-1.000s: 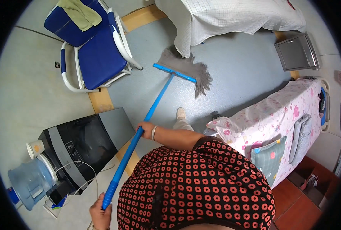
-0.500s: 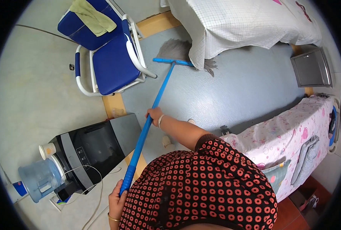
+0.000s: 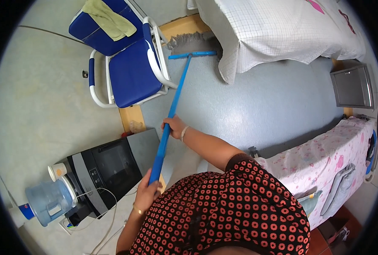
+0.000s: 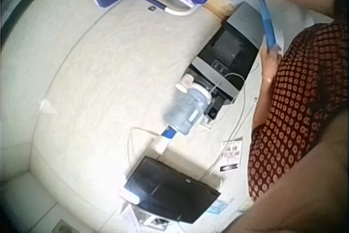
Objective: The person sweeps the floor throughout the room using a mop.
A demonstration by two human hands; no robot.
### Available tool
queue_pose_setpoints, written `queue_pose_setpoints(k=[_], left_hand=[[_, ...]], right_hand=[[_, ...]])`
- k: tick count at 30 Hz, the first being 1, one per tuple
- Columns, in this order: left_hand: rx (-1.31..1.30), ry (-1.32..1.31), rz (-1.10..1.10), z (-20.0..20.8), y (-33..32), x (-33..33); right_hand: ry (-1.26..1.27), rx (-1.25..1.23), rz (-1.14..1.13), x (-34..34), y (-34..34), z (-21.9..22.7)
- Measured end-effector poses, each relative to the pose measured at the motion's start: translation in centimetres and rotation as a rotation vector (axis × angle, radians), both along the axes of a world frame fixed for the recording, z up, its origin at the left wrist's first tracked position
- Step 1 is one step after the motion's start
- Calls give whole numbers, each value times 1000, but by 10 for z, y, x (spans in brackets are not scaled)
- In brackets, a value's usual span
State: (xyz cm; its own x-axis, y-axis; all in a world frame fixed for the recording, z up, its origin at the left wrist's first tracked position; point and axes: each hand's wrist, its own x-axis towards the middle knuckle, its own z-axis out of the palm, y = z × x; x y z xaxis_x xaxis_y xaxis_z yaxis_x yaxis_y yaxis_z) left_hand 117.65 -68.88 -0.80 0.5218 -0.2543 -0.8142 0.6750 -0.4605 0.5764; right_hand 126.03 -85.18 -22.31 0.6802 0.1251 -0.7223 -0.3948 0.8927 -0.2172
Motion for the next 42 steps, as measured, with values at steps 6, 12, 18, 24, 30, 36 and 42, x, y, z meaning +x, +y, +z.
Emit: queue_pose_setpoints(k=[6, 12, 18, 24, 30, 36, 42], left_hand=[[-158, 36, 119, -86, -70, 96], [-229, -7, 42, -113, -113, 172], [-202, -57, -2, -92, -73, 163], [101, -251, -338, -27, 18, 133], [506, -497, -445, 115, 56, 107], [883, -826, -304, 160, 21, 117], [781, -1175, -330, 172, -2, 170]], right_hand=[[-53, -69, -56, 26, -23, 33], [-156, -48, 108, 54, -53, 41], [-18, -95, 126, 85, -46, 30], [126, -83, 163, 103, -15, -3], [231, -47, 102, 126, 13, -26], [328, -9, 39, 119, 2, -17], [291, 210, -156, 71, -58, 14]])
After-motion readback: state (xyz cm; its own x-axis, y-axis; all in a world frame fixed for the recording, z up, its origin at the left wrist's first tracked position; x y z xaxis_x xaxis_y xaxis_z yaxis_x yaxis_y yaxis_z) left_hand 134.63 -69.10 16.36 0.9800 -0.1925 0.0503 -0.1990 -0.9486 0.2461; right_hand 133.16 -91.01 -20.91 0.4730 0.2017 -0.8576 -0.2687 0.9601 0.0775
